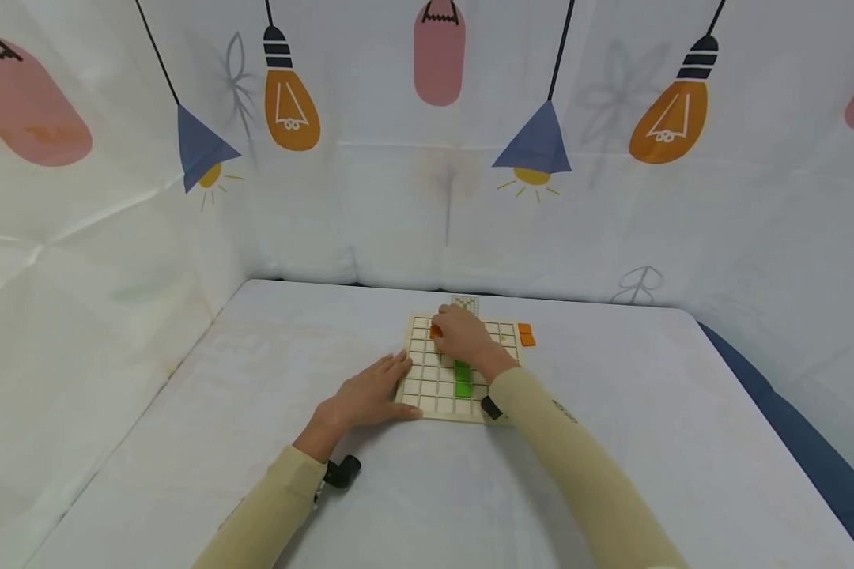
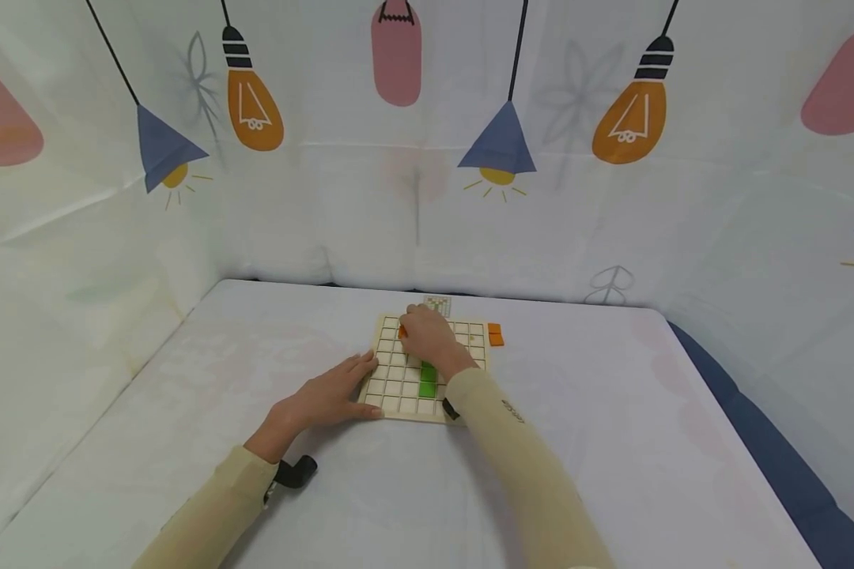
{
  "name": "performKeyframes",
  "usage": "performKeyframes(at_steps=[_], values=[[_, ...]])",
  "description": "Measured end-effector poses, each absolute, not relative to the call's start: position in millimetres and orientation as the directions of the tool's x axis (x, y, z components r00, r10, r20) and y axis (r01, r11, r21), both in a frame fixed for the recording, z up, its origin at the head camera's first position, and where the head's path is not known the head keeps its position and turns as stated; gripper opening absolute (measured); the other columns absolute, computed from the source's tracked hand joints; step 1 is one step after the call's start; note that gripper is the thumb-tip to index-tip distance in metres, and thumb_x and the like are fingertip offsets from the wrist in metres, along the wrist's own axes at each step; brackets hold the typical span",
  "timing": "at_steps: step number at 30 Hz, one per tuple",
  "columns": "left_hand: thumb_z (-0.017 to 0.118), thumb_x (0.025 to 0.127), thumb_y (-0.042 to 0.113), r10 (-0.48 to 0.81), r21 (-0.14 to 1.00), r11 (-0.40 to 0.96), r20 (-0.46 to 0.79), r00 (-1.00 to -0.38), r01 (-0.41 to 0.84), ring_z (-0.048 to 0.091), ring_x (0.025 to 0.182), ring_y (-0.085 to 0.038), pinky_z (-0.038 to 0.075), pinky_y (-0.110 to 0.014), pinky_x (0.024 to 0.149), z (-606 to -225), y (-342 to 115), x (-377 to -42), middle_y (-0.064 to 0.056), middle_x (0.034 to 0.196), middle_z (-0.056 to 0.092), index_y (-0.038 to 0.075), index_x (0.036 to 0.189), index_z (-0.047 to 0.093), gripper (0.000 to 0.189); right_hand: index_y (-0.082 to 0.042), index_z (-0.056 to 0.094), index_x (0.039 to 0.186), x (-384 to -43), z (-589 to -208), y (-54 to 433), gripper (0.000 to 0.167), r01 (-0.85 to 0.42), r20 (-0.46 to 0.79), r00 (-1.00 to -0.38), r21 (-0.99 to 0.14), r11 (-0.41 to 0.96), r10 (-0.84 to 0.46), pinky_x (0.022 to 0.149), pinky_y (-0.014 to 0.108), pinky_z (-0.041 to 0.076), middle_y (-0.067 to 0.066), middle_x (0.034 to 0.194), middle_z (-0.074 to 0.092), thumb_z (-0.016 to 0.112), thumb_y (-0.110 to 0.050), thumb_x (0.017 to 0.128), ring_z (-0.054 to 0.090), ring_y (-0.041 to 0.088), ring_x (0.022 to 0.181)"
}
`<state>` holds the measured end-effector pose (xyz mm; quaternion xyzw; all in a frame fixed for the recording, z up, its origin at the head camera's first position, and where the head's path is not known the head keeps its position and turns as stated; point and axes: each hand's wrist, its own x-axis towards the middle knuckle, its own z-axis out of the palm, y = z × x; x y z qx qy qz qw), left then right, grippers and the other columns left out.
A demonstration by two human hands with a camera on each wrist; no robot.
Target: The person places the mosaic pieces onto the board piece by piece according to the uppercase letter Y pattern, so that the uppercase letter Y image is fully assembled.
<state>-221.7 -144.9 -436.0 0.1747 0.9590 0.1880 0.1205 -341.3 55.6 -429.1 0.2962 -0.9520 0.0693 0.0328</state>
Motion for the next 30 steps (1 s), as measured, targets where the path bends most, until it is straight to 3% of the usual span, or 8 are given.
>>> performKeyframes(at_steps=[23,30], values=[[0.067,0.085,0.063,0.382,0.41,0.864,-0.157,-0.911,0.292,0.021,0.155,-0.026,0.035,-0.053,0.117,-434.4,-142.1,-220.1,0.0,0.168,0.019,0.016,0.157,0.031,0.093,-0.008,0.075,0.102,-338.5,-432.9,51.6,0.022,-0.566,0.101,-0.824,-0.158,0.809,-0.557,0.075,0.032,0.044,0.004,0.093,0.057,0.053,-0.014,0.101,0.049,0.019,0.083],[0.066,0.085,0.064,0.375,0.4,0.871,-0.166,-0.912,0.285,0.02,0.155,-0.026,0.035,-0.053,0.117,-434.5,-141.5,-220.9,0.0,0.168,0.018,0.017,0.157,0.03,0.093,-0.008,0.074,0.108,-337.0,-432.2,53.5,0.023,-0.575,0.097,-0.818,-0.137,0.807,-0.567,0.075,0.032,0.044,0.004,0.096,0.056,0.054,-0.014,0.101,0.048,0.019,0.083]])
